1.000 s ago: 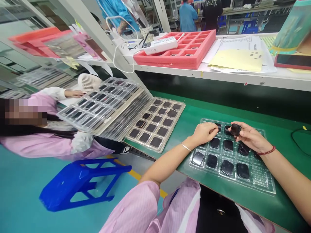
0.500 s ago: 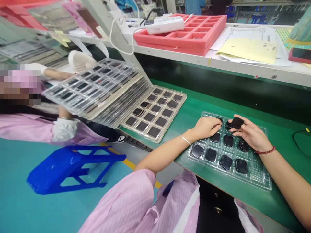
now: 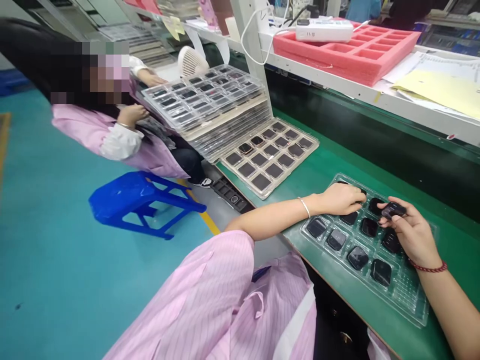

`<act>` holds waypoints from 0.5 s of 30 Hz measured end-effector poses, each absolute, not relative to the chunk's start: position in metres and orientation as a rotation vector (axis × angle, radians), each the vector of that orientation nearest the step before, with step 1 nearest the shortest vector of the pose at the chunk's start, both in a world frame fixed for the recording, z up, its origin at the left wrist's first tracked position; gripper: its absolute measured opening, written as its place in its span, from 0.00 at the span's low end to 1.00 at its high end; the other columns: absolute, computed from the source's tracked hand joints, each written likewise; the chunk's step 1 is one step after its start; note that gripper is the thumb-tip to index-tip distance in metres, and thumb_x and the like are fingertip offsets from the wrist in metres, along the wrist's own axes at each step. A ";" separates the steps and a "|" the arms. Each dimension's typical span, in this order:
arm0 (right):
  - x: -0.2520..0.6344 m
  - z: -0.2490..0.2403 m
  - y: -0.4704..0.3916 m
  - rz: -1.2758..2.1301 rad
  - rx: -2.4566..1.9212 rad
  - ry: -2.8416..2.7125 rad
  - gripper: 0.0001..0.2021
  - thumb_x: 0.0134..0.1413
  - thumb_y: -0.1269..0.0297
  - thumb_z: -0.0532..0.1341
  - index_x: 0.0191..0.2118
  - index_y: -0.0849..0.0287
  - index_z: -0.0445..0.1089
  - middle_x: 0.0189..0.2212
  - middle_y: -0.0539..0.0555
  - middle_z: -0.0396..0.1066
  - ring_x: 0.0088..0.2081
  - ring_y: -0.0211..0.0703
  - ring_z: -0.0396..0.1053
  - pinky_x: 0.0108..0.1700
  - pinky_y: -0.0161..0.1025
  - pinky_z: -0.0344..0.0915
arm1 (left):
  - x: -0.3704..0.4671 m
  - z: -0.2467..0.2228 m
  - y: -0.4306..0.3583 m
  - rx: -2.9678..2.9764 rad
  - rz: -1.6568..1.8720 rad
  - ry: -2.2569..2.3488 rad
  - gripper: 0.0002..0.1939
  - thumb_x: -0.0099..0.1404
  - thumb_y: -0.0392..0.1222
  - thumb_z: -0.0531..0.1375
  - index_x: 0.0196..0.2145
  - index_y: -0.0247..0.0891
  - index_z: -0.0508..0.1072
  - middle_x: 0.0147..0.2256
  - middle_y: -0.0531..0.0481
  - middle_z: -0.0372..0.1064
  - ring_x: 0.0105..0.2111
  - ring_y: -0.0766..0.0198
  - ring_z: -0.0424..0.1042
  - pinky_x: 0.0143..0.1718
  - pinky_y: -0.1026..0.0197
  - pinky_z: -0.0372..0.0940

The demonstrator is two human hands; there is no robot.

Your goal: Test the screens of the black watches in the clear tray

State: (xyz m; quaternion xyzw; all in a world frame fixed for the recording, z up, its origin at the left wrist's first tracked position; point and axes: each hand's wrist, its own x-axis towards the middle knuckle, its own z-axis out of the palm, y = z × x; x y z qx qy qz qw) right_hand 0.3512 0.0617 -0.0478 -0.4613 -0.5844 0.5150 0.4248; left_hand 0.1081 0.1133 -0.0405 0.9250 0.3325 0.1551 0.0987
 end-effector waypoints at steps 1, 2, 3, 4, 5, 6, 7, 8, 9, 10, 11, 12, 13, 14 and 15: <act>0.351 -0.048 0.060 1.263 -1.163 -1.497 0.17 0.64 0.57 0.63 0.57 0.48 0.68 0.51 0.55 0.74 0.36 0.46 0.74 0.40 0.44 0.76 | 0.108 -0.040 0.112 2.768 0.443 0.971 0.13 0.72 0.41 0.52 0.47 0.37 0.74 0.42 0.45 0.75 0.43 0.57 0.73 0.39 0.59 0.65; 0.351 -0.049 0.058 1.237 -1.178 -1.529 0.17 0.64 0.57 0.63 0.57 0.48 0.68 0.51 0.55 0.74 0.36 0.46 0.74 0.40 0.45 0.75 | 0.109 -0.041 0.110 2.790 0.432 0.960 0.13 0.72 0.41 0.52 0.47 0.37 0.74 0.42 0.44 0.75 0.44 0.56 0.73 0.39 0.59 0.65; 0.351 -0.049 0.057 1.211 -1.192 -1.550 0.17 0.64 0.56 0.63 0.56 0.48 0.69 0.50 0.55 0.74 0.36 0.47 0.73 0.39 0.46 0.75 | 0.109 -0.041 0.109 2.798 0.429 0.952 0.14 0.72 0.42 0.52 0.48 0.37 0.74 0.42 0.44 0.75 0.44 0.56 0.73 0.40 0.58 0.66; 0.351 -0.049 0.056 1.187 -1.207 -1.553 0.16 0.64 0.56 0.63 0.56 0.48 0.70 0.49 0.55 0.74 0.36 0.47 0.73 0.39 0.46 0.74 | 0.108 -0.041 0.108 2.793 0.432 0.950 0.14 0.73 0.42 0.52 0.48 0.37 0.74 0.41 0.44 0.75 0.44 0.56 0.73 0.40 0.58 0.66; 0.351 -0.049 0.056 1.168 -1.219 -1.539 0.15 0.65 0.55 0.62 0.55 0.49 0.70 0.48 0.55 0.75 0.35 0.47 0.73 0.38 0.46 0.74 | 0.108 -0.042 0.108 2.778 0.440 0.949 0.14 0.73 0.42 0.52 0.49 0.38 0.74 0.42 0.44 0.75 0.44 0.57 0.73 0.41 0.59 0.66; 0.351 -0.049 0.055 1.159 -1.225 -1.515 0.14 0.65 0.54 0.62 0.53 0.49 0.71 0.47 0.55 0.75 0.33 0.46 0.72 0.37 0.45 0.73 | 0.107 -0.042 0.108 2.760 0.451 0.948 0.14 0.73 0.42 0.52 0.49 0.38 0.74 0.43 0.45 0.75 0.44 0.57 0.73 0.41 0.59 0.66; 0.351 -0.049 0.055 1.159 -1.225 -1.483 0.13 0.66 0.53 0.61 0.51 0.50 0.72 0.45 0.55 0.76 0.31 0.45 0.71 0.35 0.44 0.72 | 0.107 -0.043 0.108 2.742 0.462 0.945 0.14 0.73 0.42 0.53 0.50 0.38 0.74 0.44 0.45 0.75 0.45 0.58 0.74 0.42 0.59 0.67; 0.350 -0.049 0.055 1.162 -1.223 -1.452 0.12 0.67 0.52 0.60 0.49 0.51 0.73 0.42 0.55 0.76 0.29 0.43 0.70 0.32 0.43 0.71 | 0.106 -0.044 0.109 2.724 0.475 0.944 0.14 0.73 0.42 0.53 0.50 0.39 0.74 0.44 0.45 0.75 0.45 0.58 0.74 0.43 0.59 0.67; 0.349 -0.048 0.055 1.166 -1.222 -1.431 0.13 0.67 0.50 0.59 0.47 0.51 0.73 0.40 0.55 0.76 0.27 0.42 0.68 0.30 0.42 0.70 | 0.106 -0.044 0.109 2.707 0.488 0.944 0.14 0.72 0.42 0.53 0.50 0.39 0.74 0.45 0.46 0.75 0.45 0.58 0.74 0.44 0.59 0.67; 0.347 -0.048 0.056 1.166 -1.224 -1.426 0.13 0.66 0.50 0.60 0.45 0.52 0.72 0.38 0.55 0.76 0.25 0.41 0.67 0.29 0.41 0.69 | 0.105 -0.045 0.109 2.690 0.502 0.946 0.14 0.72 0.42 0.53 0.49 0.39 0.74 0.45 0.46 0.75 0.46 0.58 0.74 0.45 0.59 0.67; 0.345 -0.048 0.056 1.159 -1.228 -1.436 0.13 0.65 0.50 0.61 0.45 0.53 0.72 0.36 0.54 0.76 0.25 0.41 0.67 0.28 0.40 0.69 | 0.105 -0.045 0.110 2.671 0.516 0.950 0.13 0.72 0.42 0.53 0.49 0.39 0.74 0.44 0.46 0.75 0.46 0.59 0.74 0.46 0.59 0.67; 0.343 -0.047 0.057 1.148 -1.232 -1.458 0.13 0.63 0.51 0.62 0.45 0.53 0.71 0.36 0.54 0.76 0.25 0.41 0.67 0.28 0.40 0.69 | 0.105 -0.046 0.110 2.653 0.529 0.957 0.13 0.72 0.42 0.54 0.48 0.39 0.75 0.44 0.47 0.76 0.46 0.59 0.74 0.47 0.59 0.67; 0.341 -0.047 0.058 1.134 -1.230 -1.481 0.13 0.61 0.54 0.64 0.46 0.54 0.70 0.37 0.54 0.76 0.26 0.41 0.68 0.29 0.40 0.70 | 0.105 -0.046 0.110 2.635 0.536 0.965 0.13 0.72 0.42 0.54 0.48 0.39 0.75 0.44 0.47 0.76 0.46 0.59 0.74 0.47 0.59 0.66; 0.340 -0.048 0.059 1.123 -1.221 -1.499 0.14 0.58 0.57 0.65 0.48 0.54 0.69 0.39 0.55 0.76 0.28 0.41 0.69 0.31 0.40 0.71 | 0.105 -0.046 0.110 2.620 0.538 0.977 0.13 0.72 0.42 0.54 0.48 0.39 0.75 0.44 0.48 0.76 0.45 0.59 0.74 0.47 0.59 0.66; 0.339 -0.048 0.060 1.120 -1.206 -1.511 0.16 0.56 0.60 0.65 0.50 0.54 0.67 0.41 0.55 0.77 0.29 0.42 0.70 0.33 0.40 0.72 | 0.106 -0.046 0.110 2.609 0.536 0.990 0.13 0.72 0.42 0.55 0.48 0.39 0.75 0.43 0.48 0.76 0.44 0.59 0.75 0.46 0.59 0.66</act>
